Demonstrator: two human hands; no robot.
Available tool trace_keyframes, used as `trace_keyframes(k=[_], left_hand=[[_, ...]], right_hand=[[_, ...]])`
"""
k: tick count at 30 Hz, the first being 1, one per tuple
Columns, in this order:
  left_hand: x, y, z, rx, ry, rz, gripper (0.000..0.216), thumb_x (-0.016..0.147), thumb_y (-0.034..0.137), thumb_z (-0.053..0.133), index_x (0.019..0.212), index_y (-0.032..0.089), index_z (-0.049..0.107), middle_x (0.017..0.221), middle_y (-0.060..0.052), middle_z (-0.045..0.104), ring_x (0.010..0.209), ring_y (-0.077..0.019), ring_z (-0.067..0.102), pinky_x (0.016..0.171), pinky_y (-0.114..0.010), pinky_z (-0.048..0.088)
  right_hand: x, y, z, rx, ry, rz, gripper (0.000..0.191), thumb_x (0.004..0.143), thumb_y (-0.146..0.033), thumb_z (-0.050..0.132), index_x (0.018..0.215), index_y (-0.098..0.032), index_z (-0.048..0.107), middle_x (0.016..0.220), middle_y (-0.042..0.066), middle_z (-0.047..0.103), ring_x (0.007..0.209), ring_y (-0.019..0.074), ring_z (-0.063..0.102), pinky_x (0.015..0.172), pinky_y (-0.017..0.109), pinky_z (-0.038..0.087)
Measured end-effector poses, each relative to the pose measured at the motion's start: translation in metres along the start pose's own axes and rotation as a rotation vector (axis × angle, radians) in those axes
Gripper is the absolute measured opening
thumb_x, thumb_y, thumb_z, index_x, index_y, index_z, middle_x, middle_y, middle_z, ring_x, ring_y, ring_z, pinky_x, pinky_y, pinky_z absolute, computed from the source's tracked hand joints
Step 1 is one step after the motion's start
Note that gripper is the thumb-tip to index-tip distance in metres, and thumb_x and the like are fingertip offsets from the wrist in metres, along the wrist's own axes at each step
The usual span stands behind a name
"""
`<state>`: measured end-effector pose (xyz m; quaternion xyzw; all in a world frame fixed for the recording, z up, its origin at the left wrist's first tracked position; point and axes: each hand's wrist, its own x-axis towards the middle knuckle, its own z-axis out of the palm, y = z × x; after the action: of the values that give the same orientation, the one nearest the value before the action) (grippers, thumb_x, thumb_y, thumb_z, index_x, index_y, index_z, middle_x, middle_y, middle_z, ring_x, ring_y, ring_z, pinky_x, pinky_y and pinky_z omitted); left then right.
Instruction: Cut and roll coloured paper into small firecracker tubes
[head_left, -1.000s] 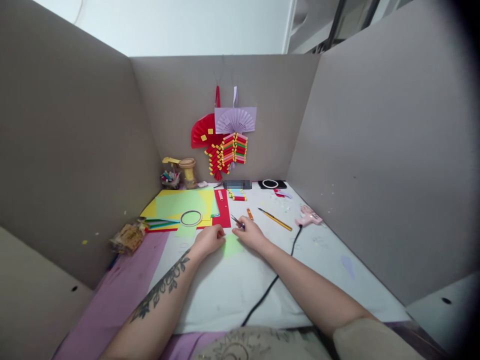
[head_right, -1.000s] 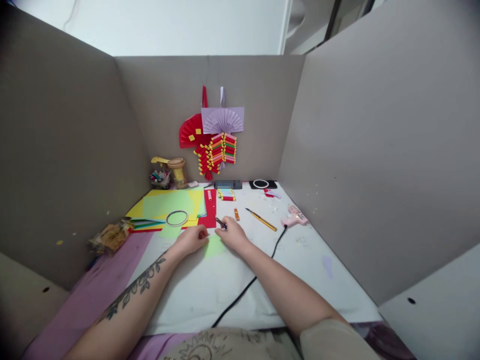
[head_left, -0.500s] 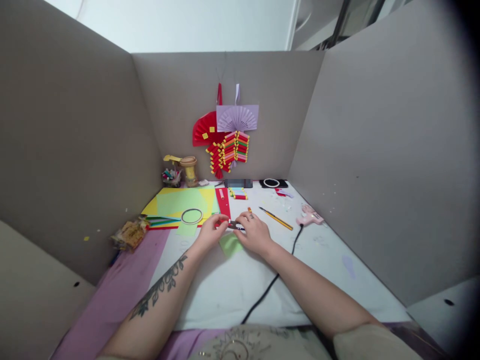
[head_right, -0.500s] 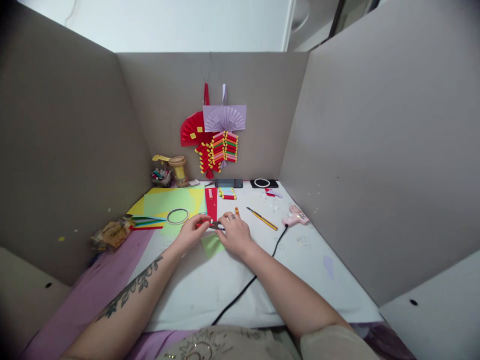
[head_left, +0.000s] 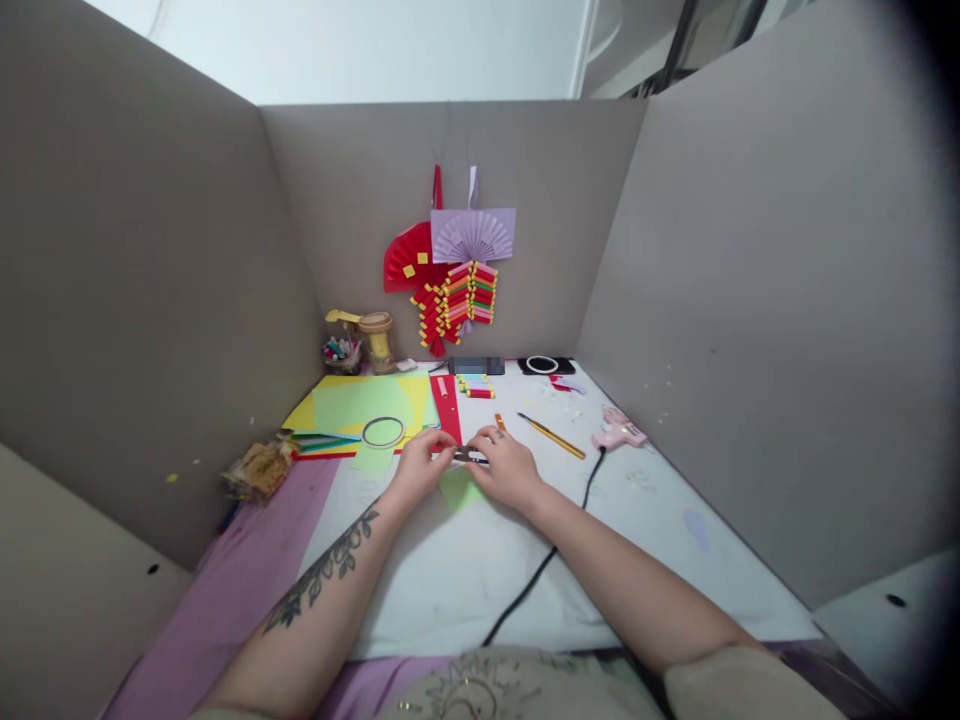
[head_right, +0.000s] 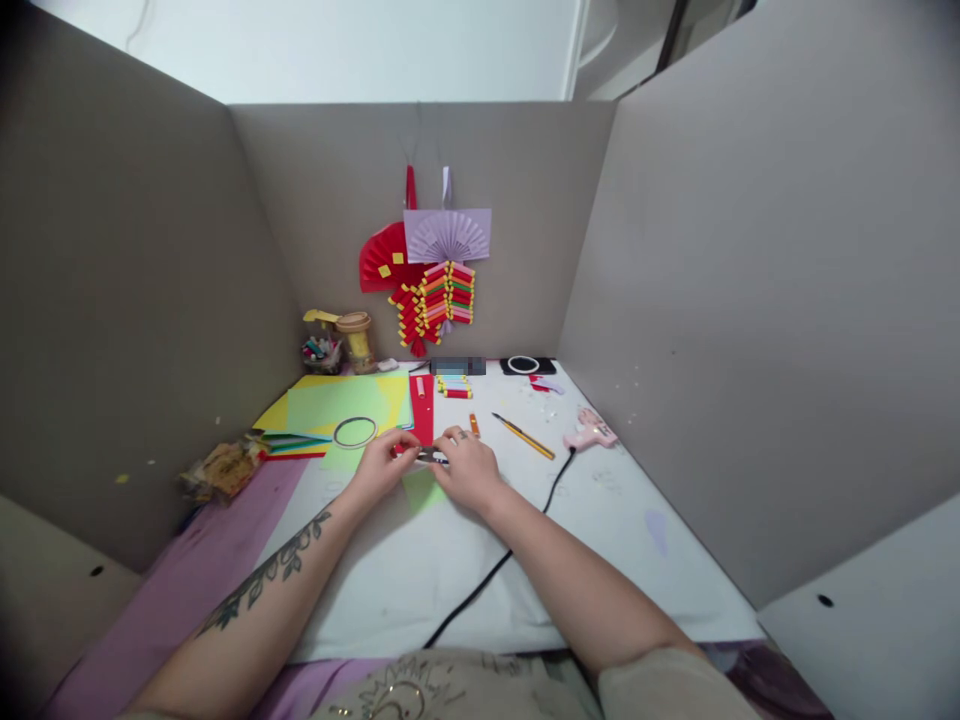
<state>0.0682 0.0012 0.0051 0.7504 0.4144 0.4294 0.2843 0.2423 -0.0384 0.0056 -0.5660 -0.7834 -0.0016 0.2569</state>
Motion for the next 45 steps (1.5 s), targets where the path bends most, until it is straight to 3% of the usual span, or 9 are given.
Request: trace_keyframes(k=[5, 10, 14, 18, 25, 28, 35, 41, 45], left_hand=[[0.001, 0.002, 0.000, -0.263, 0.030, -0.238, 0.017, 0.071, 0.031, 0.059, 0.077, 0.016, 0.063, 0.078, -0.003, 0.064, 0.072, -0.0146, 0.056, 0.066, -0.024, 0.041], [-0.002, -0.002, 0.007, -0.566, -0.092, -0.495, 0.024, 0.068, 0.029, 0.061, 0.087, 0.015, 0.065, 0.093, -0.006, 0.065, 0.073, -0.0128, 0.057, 0.057, -0.020, 0.037], [-0.007, -0.001, 0.013, -0.609, -0.164, -0.539, 0.024, 0.064, 0.022, 0.061, 0.087, 0.016, 0.067, 0.099, -0.007, 0.064, 0.073, -0.0110, 0.056, 0.056, -0.019, 0.035], [-0.010, 0.005, 0.015, -0.560, -0.215, -0.485, 0.025, 0.063, 0.020, 0.060, 0.087, 0.015, 0.067, 0.089, -0.005, 0.066, 0.068, -0.0108, 0.054, 0.057, -0.021, 0.034], [-0.013, 0.003, 0.018, -0.509, -0.304, -0.419, 0.029, 0.067, 0.023, 0.059, 0.093, 0.013, 0.068, 0.075, -0.004, 0.065, 0.058, -0.0104, 0.049, 0.056, -0.023, 0.032], [-0.012, 0.004, 0.016, -0.561, -0.290, -0.450, 0.029, 0.066, 0.022, 0.061, 0.094, 0.015, 0.068, 0.084, -0.006, 0.066, 0.061, -0.0104, 0.051, 0.056, -0.022, 0.033], [-0.007, 0.007, 0.007, -0.655, -0.160, -0.557, 0.035, 0.064, 0.021, 0.065, 0.098, 0.016, 0.066, 0.109, -0.010, 0.063, 0.077, -0.0130, 0.057, 0.058, -0.021, 0.036], [-0.003, 0.004, -0.001, -0.727, -0.059, -0.596, 0.033, 0.063, 0.022, 0.067, 0.095, 0.015, 0.067, 0.102, -0.009, 0.065, 0.076, -0.0133, 0.058, 0.056, -0.020, 0.038], [0.000, 0.004, -0.005, -0.752, 0.025, -0.656, 0.033, 0.061, 0.019, 0.067, 0.094, 0.016, 0.067, 0.091, -0.007, 0.066, 0.069, -0.0114, 0.057, 0.053, -0.019, 0.038]], right_hand=[[0.008, 0.044, -0.002, -0.059, -0.106, 0.238, 0.025, 0.079, -0.037, 0.057, 0.097, -0.021, 0.063, 0.097, 0.009, 0.062, 0.090, 0.0223, 0.056, 0.069, 0.029, 0.038], [0.010, 0.079, -0.012, -0.163, -0.162, 0.457, 0.017, 0.072, -0.029, 0.063, 0.082, -0.015, 0.067, 0.092, 0.014, 0.063, 0.086, 0.0266, 0.056, 0.067, 0.033, 0.039], [0.008, 0.053, -0.014, 0.082, 0.097, 0.178, 0.014, 0.080, -0.023, 0.055, 0.088, -0.018, 0.065, 0.093, 0.009, 0.062, 0.093, 0.0213, 0.054, 0.082, 0.033, 0.040], [0.005, 0.020, -0.005, 0.329, 0.109, -0.128, 0.012, 0.083, -0.020, 0.052, 0.087, -0.020, 0.062, 0.089, 0.005, 0.061, 0.090, 0.0180, 0.053, 0.083, 0.032, 0.040], [0.005, 0.015, 0.002, 0.295, 0.125, -0.171, 0.007, 0.080, -0.015, 0.052, 0.075, -0.019, 0.056, 0.079, 0.003, 0.057, 0.080, 0.0180, 0.050, 0.077, 0.033, 0.040], [0.006, 0.016, -0.004, 0.334, 0.109, -0.148, 0.009, 0.080, -0.016, 0.051, 0.072, -0.019, 0.054, 0.076, 0.002, 0.055, 0.076, 0.0163, 0.050, 0.074, 0.030, 0.039], [0.010, 0.042, -0.021, 0.525, 0.239, 0.125, 0.009, 0.075, -0.022, 0.050, 0.068, -0.018, 0.054, 0.070, 0.001, 0.054, 0.068, 0.0143, 0.050, 0.065, 0.026, 0.039], [0.028, 0.125, -0.056, 0.515, 0.478, 0.458, 0.017, 0.071, -0.031, 0.050, 0.069, -0.016, 0.057, 0.062, -0.001, 0.053, 0.059, 0.0126, 0.047, 0.057, 0.023, 0.037], [0.053, 0.185, -0.072, 0.315, 0.329, 0.772, 0.013, 0.067, -0.024, 0.052, 0.069, -0.015, 0.061, 0.054, -0.002, 0.051, 0.051, 0.0111, 0.044, 0.052, 0.023, 0.036]])
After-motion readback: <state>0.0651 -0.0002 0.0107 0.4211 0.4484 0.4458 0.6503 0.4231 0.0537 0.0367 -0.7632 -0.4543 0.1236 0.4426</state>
